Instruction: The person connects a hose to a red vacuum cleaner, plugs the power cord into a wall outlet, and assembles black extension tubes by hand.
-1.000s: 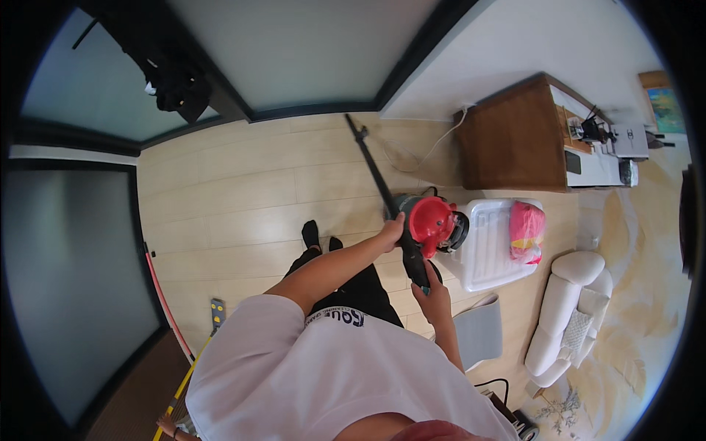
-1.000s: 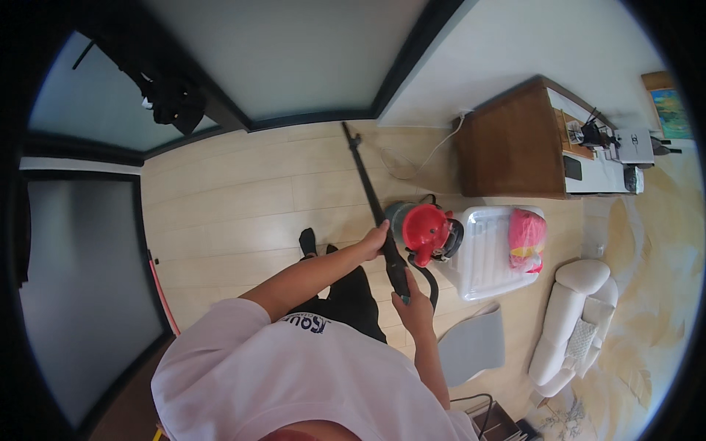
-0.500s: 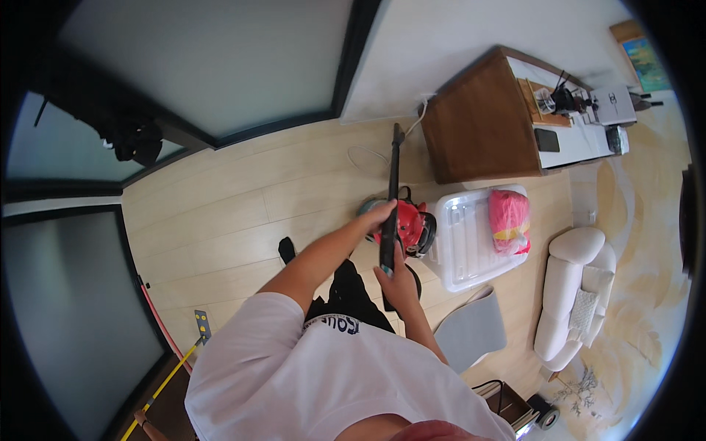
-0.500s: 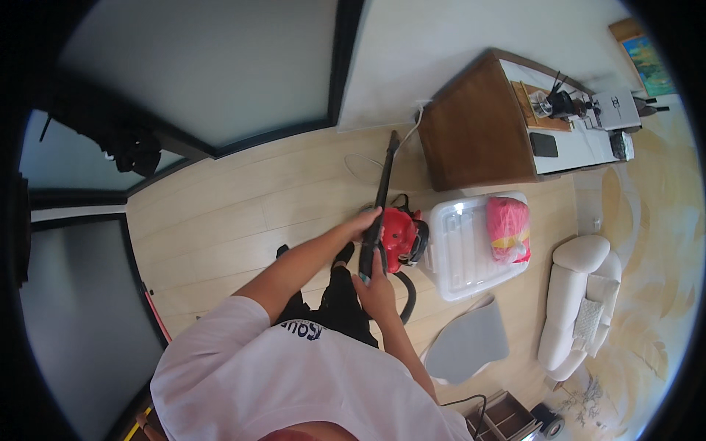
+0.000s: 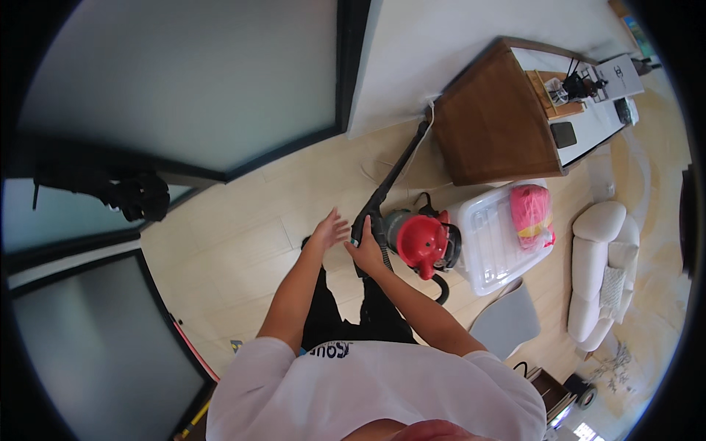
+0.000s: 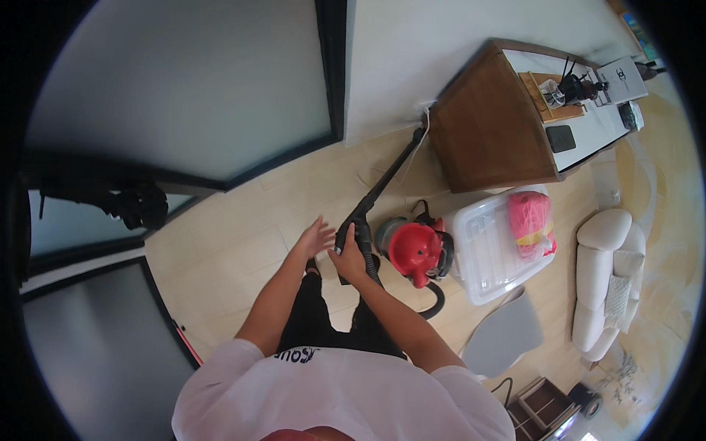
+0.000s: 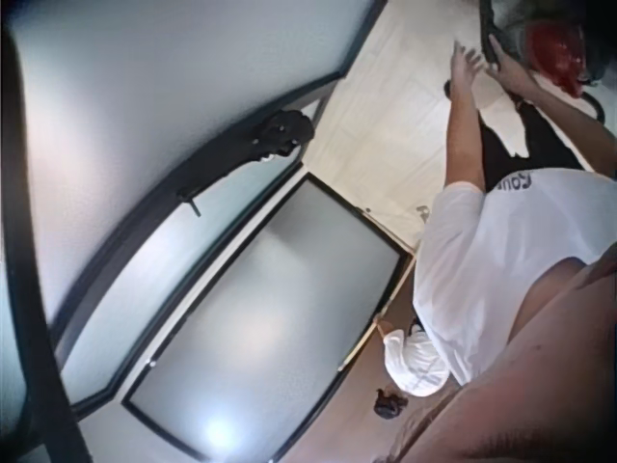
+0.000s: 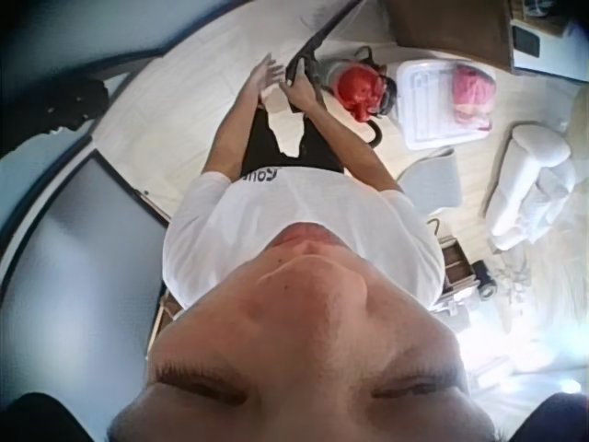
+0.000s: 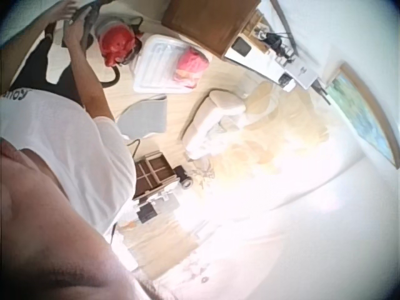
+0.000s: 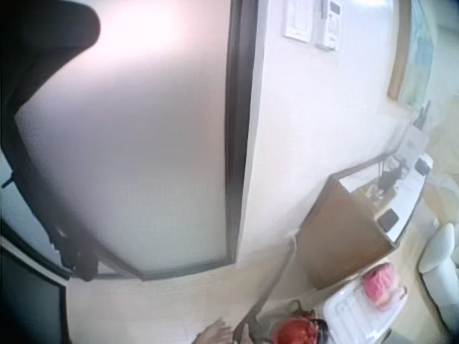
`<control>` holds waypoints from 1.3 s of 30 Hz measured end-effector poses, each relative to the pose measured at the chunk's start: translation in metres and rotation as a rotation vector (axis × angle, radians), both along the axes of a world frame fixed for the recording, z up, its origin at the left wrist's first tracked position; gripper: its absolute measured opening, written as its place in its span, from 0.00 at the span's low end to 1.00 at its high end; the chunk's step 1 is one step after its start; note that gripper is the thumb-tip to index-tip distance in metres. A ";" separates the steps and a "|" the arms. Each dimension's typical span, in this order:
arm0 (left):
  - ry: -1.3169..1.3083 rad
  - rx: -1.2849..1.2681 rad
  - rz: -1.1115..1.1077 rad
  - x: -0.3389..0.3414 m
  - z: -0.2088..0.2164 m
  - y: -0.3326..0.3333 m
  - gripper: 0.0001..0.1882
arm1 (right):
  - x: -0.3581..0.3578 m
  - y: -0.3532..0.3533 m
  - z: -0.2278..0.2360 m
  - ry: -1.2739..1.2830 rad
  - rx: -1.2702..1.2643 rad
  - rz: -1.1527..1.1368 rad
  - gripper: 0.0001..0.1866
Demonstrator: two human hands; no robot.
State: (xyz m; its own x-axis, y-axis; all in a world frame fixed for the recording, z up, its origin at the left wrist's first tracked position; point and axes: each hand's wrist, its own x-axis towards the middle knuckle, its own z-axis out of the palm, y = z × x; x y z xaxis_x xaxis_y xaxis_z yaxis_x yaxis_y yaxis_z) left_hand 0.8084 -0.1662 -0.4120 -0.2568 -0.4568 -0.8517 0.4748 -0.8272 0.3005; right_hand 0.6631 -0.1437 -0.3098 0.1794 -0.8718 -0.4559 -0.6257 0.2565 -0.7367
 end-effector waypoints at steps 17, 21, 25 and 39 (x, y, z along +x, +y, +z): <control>-0.310 -0.060 -0.456 0.140 0.016 0.059 0.36 | 0.009 0.026 0.172 -0.065 0.278 0.175 0.48; 0.107 0.032 -0.218 0.044 0.050 0.004 0.39 | -0.004 0.037 0.203 -0.140 0.297 0.186 0.49; 0.353 -0.030 -0.313 -0.019 0.086 -0.022 0.39 | -0.028 0.054 0.221 -0.126 0.409 0.244 0.49; 0.038 0.260 0.465 -0.060 0.097 0.060 0.13 | -0.146 0.008 0.217 -0.292 0.545 0.666 0.42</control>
